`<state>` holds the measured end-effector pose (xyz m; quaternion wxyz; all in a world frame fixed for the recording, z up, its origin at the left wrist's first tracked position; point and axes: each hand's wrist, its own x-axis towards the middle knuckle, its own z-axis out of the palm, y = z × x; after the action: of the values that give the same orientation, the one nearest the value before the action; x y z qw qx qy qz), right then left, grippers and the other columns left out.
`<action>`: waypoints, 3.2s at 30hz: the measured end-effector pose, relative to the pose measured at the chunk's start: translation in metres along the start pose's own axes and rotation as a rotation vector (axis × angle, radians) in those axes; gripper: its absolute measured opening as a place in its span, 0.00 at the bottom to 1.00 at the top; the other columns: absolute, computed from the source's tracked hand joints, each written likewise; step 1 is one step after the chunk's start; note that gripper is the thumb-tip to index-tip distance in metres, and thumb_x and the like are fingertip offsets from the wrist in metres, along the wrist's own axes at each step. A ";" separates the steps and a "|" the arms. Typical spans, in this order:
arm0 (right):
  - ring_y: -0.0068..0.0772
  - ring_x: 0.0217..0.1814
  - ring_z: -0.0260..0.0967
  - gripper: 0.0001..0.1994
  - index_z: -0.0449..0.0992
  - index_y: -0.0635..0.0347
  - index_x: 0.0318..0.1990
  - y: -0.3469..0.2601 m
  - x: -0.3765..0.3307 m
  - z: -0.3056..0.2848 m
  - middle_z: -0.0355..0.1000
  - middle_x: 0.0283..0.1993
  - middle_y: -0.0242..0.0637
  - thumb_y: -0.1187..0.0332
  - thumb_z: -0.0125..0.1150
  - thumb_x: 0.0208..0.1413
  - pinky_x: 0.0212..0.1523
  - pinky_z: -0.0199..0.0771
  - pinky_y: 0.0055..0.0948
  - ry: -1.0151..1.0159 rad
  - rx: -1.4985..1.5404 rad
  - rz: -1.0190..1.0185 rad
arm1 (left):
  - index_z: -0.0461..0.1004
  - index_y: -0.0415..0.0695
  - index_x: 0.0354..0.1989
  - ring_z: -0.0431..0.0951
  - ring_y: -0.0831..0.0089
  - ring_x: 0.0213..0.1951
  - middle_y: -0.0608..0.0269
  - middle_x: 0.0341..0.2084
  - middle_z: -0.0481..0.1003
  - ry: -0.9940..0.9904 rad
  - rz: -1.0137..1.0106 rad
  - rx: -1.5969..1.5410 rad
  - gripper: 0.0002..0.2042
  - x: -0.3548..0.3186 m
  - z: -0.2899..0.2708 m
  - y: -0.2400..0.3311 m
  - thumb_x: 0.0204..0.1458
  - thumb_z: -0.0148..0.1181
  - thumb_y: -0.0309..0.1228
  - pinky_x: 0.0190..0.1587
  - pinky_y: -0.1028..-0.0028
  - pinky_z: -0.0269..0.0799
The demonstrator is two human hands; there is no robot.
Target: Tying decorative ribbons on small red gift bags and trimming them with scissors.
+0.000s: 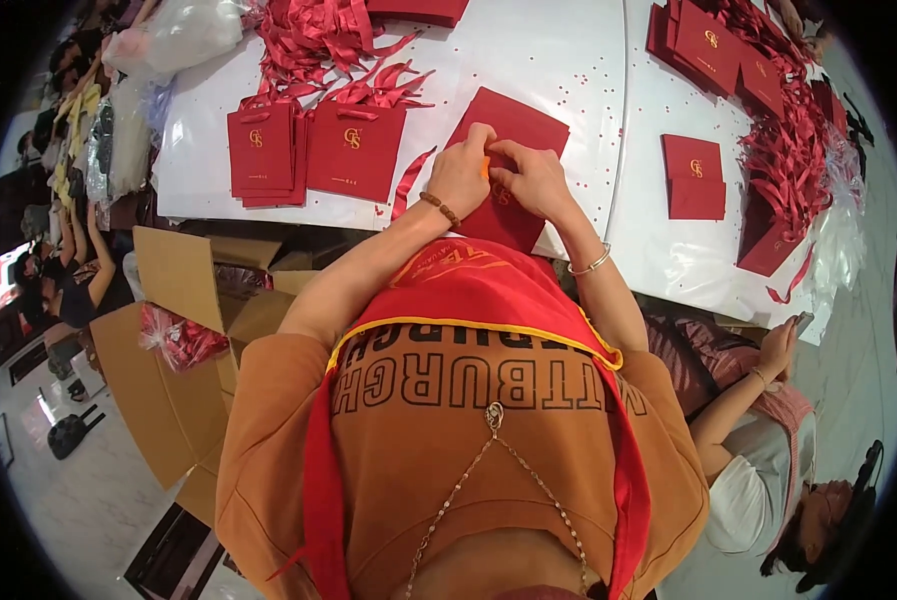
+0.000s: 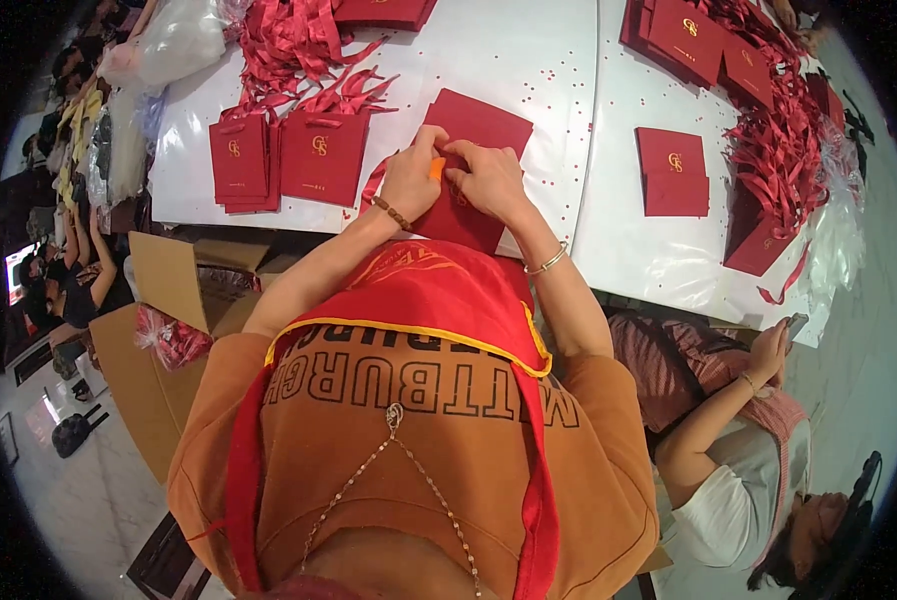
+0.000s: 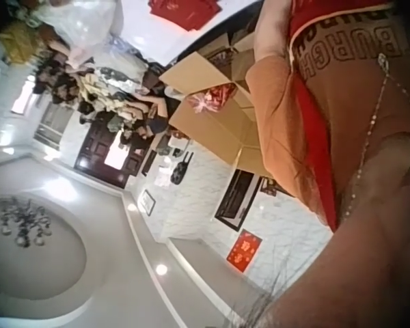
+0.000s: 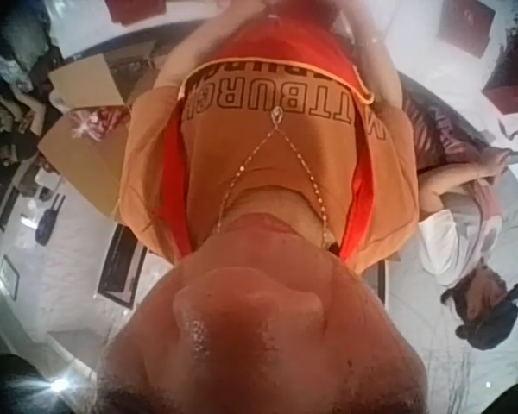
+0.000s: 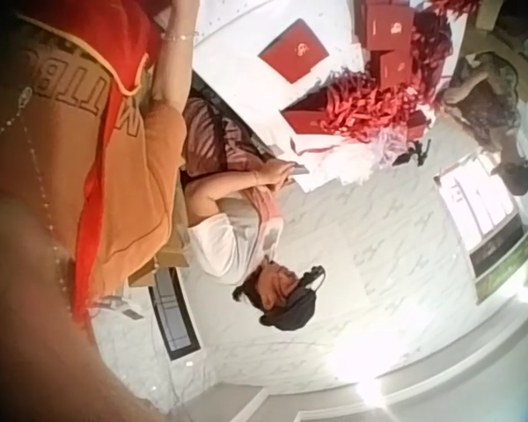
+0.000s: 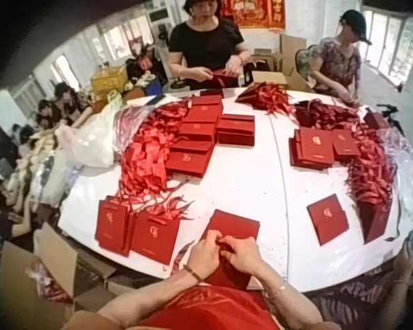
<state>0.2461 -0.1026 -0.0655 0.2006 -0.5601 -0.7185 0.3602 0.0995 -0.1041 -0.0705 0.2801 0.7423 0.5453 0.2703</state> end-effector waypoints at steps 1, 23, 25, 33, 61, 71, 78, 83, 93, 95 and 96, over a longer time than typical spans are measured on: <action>0.41 0.33 0.71 0.14 0.73 0.54 0.42 0.002 0.000 0.000 0.74 0.30 0.40 0.65 0.58 0.45 0.36 0.65 0.37 0.003 0.003 -0.002 | 0.60 0.42 0.42 0.74 0.51 0.29 0.47 0.24 0.73 0.009 -0.022 -0.021 0.16 0.000 0.001 0.000 0.42 0.52 0.19 0.30 0.59 0.68; 0.33 0.29 0.66 0.11 0.70 0.53 0.33 -0.014 -0.013 0.006 0.70 0.23 0.32 0.61 0.62 0.45 0.38 0.54 0.33 0.104 -0.214 -0.153 | 0.76 0.41 0.27 0.74 0.65 0.33 0.57 0.26 0.73 -0.889 0.219 0.304 0.11 0.082 -0.041 -0.032 0.45 0.52 0.36 0.39 0.68 0.70; 0.33 0.29 0.66 0.11 0.70 0.53 0.33 -0.012 -0.014 0.006 0.70 0.23 0.32 0.61 0.62 0.45 0.39 0.54 0.33 0.124 -0.207 -0.185 | 0.74 0.39 0.24 0.72 0.74 0.26 0.60 0.19 0.70 -1.178 -0.251 0.031 0.09 0.093 -0.045 -0.021 0.42 0.54 0.33 0.35 0.71 0.71; 0.36 0.32 0.67 0.10 0.71 0.53 0.34 -0.022 -0.014 0.001 0.70 0.24 0.35 0.63 0.60 0.45 0.40 0.53 0.36 0.023 -0.136 -0.159 | 0.76 0.37 0.25 0.73 0.70 0.25 0.59 0.20 0.74 -0.557 -0.152 -0.066 0.11 0.095 -0.025 -0.040 0.43 0.55 0.34 0.29 0.71 0.67; 0.44 0.40 0.62 0.16 0.73 0.59 0.34 0.007 -0.019 -0.016 0.63 0.36 0.41 0.64 0.67 0.37 0.34 0.65 0.40 0.218 -0.421 -0.188 | 0.68 0.41 0.22 0.72 0.57 0.24 0.55 0.17 0.71 -0.310 0.062 0.124 0.08 0.036 -0.018 -0.025 0.41 0.55 0.34 0.25 0.62 0.64; 0.37 0.30 0.67 0.15 0.71 0.63 0.37 0.019 -0.021 -0.020 0.68 0.28 0.43 0.70 0.66 0.39 0.32 0.68 0.30 0.086 0.070 0.205 | 0.70 0.39 0.25 0.75 0.63 0.21 0.55 0.19 0.74 -0.141 -0.003 -0.258 0.06 0.029 -0.018 -0.004 0.41 0.57 0.27 0.24 0.71 0.68; 0.26 0.23 0.68 0.13 0.71 0.67 0.38 0.017 -0.015 -0.012 0.71 0.26 0.40 0.73 0.63 0.43 0.24 0.68 0.25 0.008 0.404 0.324 | 0.72 0.36 0.32 0.74 0.76 0.25 0.59 0.23 0.75 -0.211 -0.125 -0.240 0.07 0.012 0.009 -0.007 0.44 0.56 0.24 0.28 0.77 0.69; 0.28 0.24 0.69 0.13 0.72 0.66 0.39 0.012 -0.017 -0.012 0.71 0.29 0.42 0.73 0.62 0.44 0.26 0.69 0.26 0.044 0.392 0.285 | 0.74 0.39 0.31 0.76 0.68 0.27 0.56 0.23 0.76 -0.200 -0.263 -0.355 0.07 0.011 0.006 -0.006 0.44 0.57 0.26 0.31 0.73 0.70; 0.39 0.34 0.70 0.15 0.72 0.64 0.42 0.025 -0.018 0.001 0.72 0.36 0.46 0.71 0.62 0.44 0.36 0.69 0.30 0.134 0.331 0.209 | 0.74 0.40 0.29 0.74 0.56 0.34 0.52 0.28 0.75 -0.046 -0.011 -0.107 0.06 0.005 0.012 0.000 0.44 0.52 0.24 0.37 0.62 0.69; 0.39 0.34 0.70 0.15 0.72 0.64 0.42 0.021 -0.018 -0.003 0.72 0.36 0.46 0.71 0.62 0.44 0.36 0.69 0.30 0.119 0.312 0.222 | 0.73 0.41 0.30 0.74 0.57 0.34 0.52 0.28 0.75 -0.041 0.050 -0.034 0.05 0.002 0.013 -0.003 0.45 0.52 0.25 0.36 0.64 0.69; 0.40 0.34 0.70 0.15 0.72 0.64 0.41 0.019 -0.018 -0.005 0.72 0.37 0.47 0.71 0.61 0.44 0.36 0.69 0.30 0.104 0.292 0.237 | 0.73 0.41 0.31 0.75 0.57 0.34 0.53 0.29 0.75 -0.036 0.110 0.037 0.05 0.000 0.014 -0.004 0.47 0.52 0.26 0.36 0.65 0.69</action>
<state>0.2671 -0.1165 -0.0742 0.2729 -0.6234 -0.5764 0.4524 0.1067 -0.1045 -0.0827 0.2607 0.7811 0.5033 0.2617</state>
